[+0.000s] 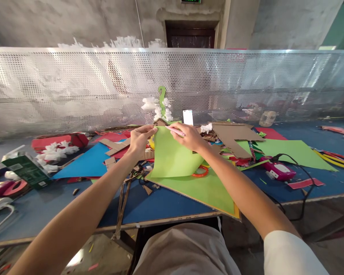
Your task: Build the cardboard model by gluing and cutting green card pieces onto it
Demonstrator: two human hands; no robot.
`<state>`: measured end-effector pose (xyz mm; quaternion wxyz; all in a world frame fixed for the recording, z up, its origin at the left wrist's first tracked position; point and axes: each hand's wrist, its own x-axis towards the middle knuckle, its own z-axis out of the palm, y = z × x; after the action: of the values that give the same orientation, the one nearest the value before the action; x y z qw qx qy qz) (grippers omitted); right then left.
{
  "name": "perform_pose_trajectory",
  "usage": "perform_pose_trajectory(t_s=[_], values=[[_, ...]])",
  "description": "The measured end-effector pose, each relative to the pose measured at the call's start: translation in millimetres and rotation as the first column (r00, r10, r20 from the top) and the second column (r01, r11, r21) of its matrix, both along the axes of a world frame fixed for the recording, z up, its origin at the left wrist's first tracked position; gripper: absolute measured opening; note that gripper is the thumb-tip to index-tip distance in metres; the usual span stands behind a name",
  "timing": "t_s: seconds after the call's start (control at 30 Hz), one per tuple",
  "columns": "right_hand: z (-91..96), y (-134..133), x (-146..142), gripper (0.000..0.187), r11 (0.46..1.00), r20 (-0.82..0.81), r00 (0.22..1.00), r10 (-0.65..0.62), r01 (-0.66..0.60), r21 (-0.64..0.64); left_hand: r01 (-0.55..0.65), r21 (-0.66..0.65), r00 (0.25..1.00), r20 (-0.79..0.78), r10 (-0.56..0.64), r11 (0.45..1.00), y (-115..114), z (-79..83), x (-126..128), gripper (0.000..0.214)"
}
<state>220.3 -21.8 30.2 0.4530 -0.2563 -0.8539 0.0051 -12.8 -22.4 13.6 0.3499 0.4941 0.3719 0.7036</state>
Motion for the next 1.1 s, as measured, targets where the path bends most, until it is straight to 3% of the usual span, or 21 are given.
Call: perform_pose_trajectory(t_s=[0.93, 1.1], values=[[-2.2, 2.0, 1.1, 0.021, 1.0, 0.03, 0.999, 0.016, -0.017, 0.026, -0.003, 0.004, 1.0, 0.001, 0.003, 1.0, 0.3, -0.5, 0.1, 0.044], [0.5, 4.1, 2.4, 0.029, 0.996, -0.057, 0.998, -0.014, 0.019, 0.086, 0.004, 0.004, 1.0, -0.022, -0.004, 1.0, -0.2, 0.3, 1.2, 0.046]])
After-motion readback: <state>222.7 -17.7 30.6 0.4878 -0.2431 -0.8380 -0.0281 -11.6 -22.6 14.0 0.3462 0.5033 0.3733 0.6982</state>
